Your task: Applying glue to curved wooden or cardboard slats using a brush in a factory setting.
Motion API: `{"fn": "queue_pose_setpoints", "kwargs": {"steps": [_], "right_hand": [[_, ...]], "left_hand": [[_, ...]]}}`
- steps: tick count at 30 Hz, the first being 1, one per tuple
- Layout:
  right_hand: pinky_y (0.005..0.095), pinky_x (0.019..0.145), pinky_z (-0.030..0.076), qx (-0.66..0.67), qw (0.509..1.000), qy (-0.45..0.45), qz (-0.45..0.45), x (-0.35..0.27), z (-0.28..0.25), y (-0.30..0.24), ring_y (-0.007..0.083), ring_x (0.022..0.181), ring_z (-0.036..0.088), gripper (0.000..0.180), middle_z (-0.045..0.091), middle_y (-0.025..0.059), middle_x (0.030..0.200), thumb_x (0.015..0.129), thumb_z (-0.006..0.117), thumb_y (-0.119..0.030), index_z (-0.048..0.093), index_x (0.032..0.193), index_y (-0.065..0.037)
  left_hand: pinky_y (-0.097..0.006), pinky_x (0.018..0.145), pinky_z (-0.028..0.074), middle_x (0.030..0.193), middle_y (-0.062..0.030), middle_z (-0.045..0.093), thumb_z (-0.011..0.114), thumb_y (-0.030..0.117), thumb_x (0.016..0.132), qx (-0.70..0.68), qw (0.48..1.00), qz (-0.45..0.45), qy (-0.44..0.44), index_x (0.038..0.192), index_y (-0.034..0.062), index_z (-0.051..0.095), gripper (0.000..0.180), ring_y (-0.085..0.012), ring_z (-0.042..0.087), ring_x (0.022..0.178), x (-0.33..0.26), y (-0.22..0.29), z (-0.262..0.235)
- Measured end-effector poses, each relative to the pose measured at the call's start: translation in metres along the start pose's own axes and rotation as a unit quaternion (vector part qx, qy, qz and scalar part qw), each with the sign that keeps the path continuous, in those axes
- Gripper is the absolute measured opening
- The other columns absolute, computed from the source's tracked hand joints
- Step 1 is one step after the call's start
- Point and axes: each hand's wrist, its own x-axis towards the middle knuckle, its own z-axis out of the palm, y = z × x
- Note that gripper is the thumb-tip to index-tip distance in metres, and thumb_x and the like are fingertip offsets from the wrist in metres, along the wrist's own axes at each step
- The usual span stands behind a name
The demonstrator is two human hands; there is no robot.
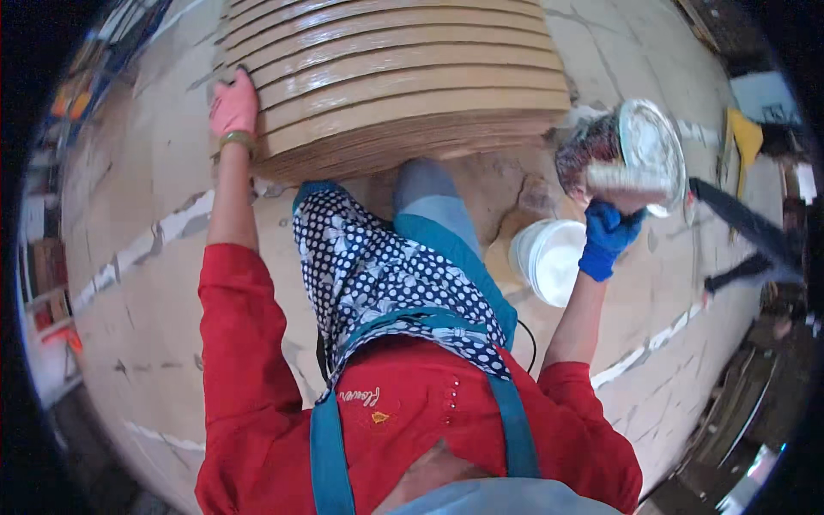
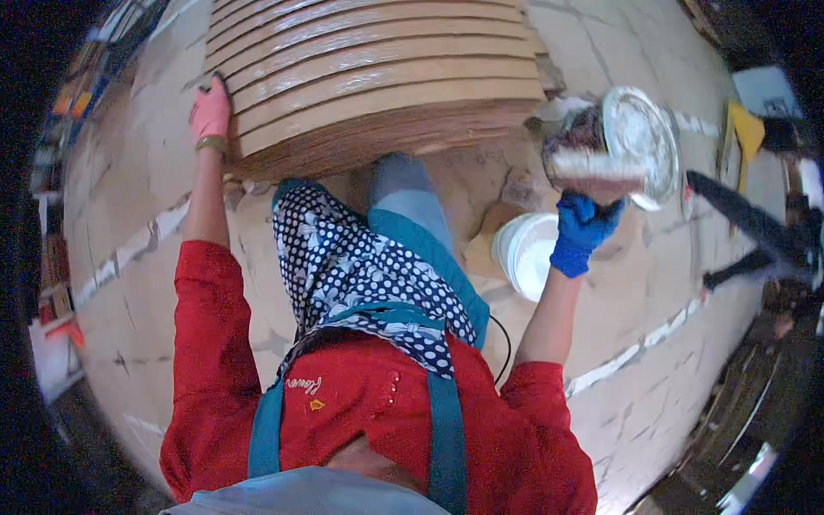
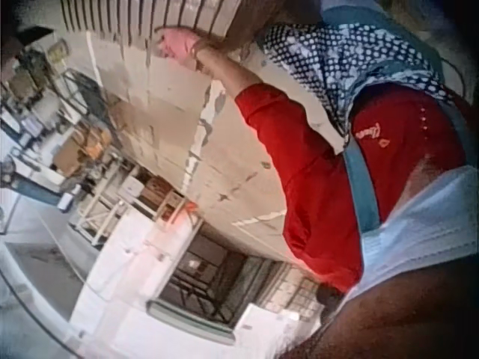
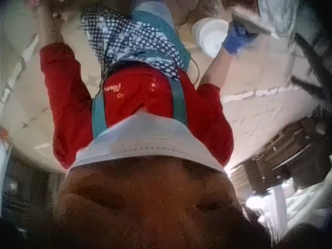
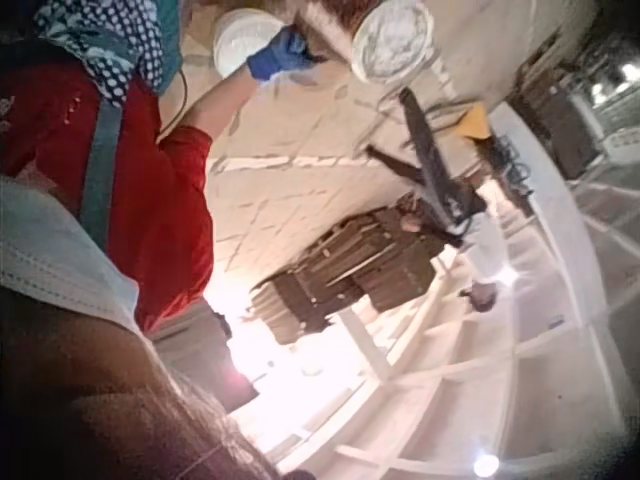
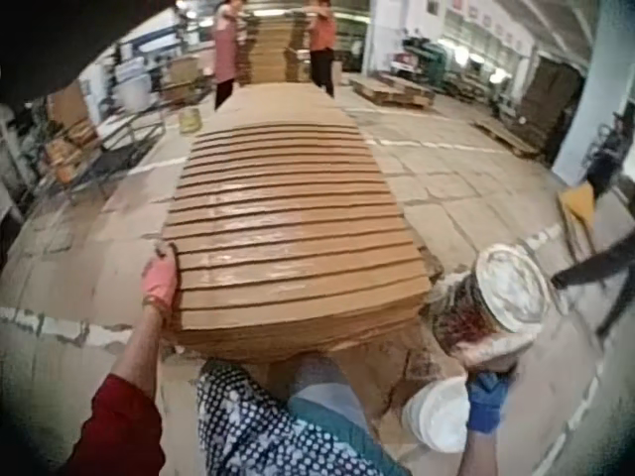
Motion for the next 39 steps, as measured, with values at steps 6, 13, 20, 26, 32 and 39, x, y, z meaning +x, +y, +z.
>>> {"fn": "queue_pose_setpoints", "kwargs": {"steps": [6, 13, 20, 26, 32, 39], "right_hand": [[0.0261, 0.057, 0.040, -0.555, 0.814, -0.079, -0.153, 0.105, 0.220, 0.154, 0.0145, 0.061, 0.053, 0.016, 0.061, 0.0063, 0.073, 0.083, 0.052, -0.014, 0.062, 0.092, -0.003], [0.0241, 0.057, 0.044, -0.760, 0.564, -0.260, -0.192, 0.140, 0.226, 0.273, 0.0102, 0.062, 0.055, 0.010, 0.061, 0.0046, 0.071, 0.077, 0.060, -0.007, 0.062, 0.069, -0.002], [0.0277, 0.057, 0.046, -0.505, 0.818, -0.276, -0.007, 0.174, 0.226, 0.295, 0.0124, 0.060, 0.055, 0.008, 0.059, 0.0036, 0.068, 0.075, 0.061, -0.004, 0.057, 0.068, -0.003], [0.0308, 0.047, 0.038, -0.651, 0.700, -0.222, -0.191, 0.279, 0.269, 0.321, 0.0137, 0.049, 0.046, 0.014, 0.050, 0.0007, 0.055, 0.073, 0.061, -0.013, 0.053, 0.065, -0.005], [0.0289, 0.061, 0.049, -0.606, 0.732, -0.311, 0.006, 0.221, 0.206, 0.310, 0.0134, 0.062, 0.057, 0.010, 0.058, 0.0051, 0.066, 0.077, 0.057, -0.005, 0.055, 0.068, -0.002], [0.0282, 0.064, 0.049, -0.600, 0.739, -0.296, 0.073, 0.165, 0.242, 0.301, 0.0135, 0.065, 0.057, 0.006, 0.058, 0.0063, 0.066, 0.074, 0.058, -0.003, 0.058, 0.070, 0.001]], "left_hand": [[-0.041, 0.087, 0.041, 0.108, -0.0243, 0.055, 0.037, 0.054, 0.080, -0.021, 0.999, -0.023, -0.008, 0.108, -0.0017, 0.052, 0.064, -0.0359, 0.054, 0.101, -0.005, 0.005, -0.009], [-0.042, 0.086, 0.041, 0.108, -0.0242, 0.056, 0.037, 0.056, 0.079, -0.072, 0.997, 0.000, -0.024, 0.110, -0.0031, 0.052, 0.068, -0.0367, 0.054, 0.100, -0.007, 0.006, -0.011], [-0.042, 0.085, 0.041, 0.105, -0.0238, 0.057, 0.038, 0.055, 0.080, -0.090, 0.995, -0.023, -0.027, 0.110, -0.0027, 0.051, 0.066, -0.0366, 0.054, 0.099, -0.004, -0.009, -0.008], [-0.043, 0.084, 0.042, 0.103, -0.0232, 0.058, 0.039, 0.054, 0.080, -0.089, 0.995, -0.017, -0.042, 0.107, -0.0024, 0.052, 0.064, -0.0360, 0.055, 0.098, -0.001, 0.008, -0.010], [-0.042, 0.078, 0.044, 0.094, -0.0217, 0.061, 0.041, 0.051, 0.081, -0.076, 0.997, -0.002, 0.007, 0.096, -0.0014, 0.055, 0.056, -0.0347, 0.058, 0.089, -0.003, -0.003, -0.004], [-0.041, 0.080, 0.043, 0.095, -0.0221, 0.061, 0.041, 0.051, 0.080, -0.084, 0.996, -0.014, 0.001, 0.098, -0.0016, 0.054, 0.056, -0.0344, 0.058, 0.091, -0.005, -0.003, -0.011]]}}
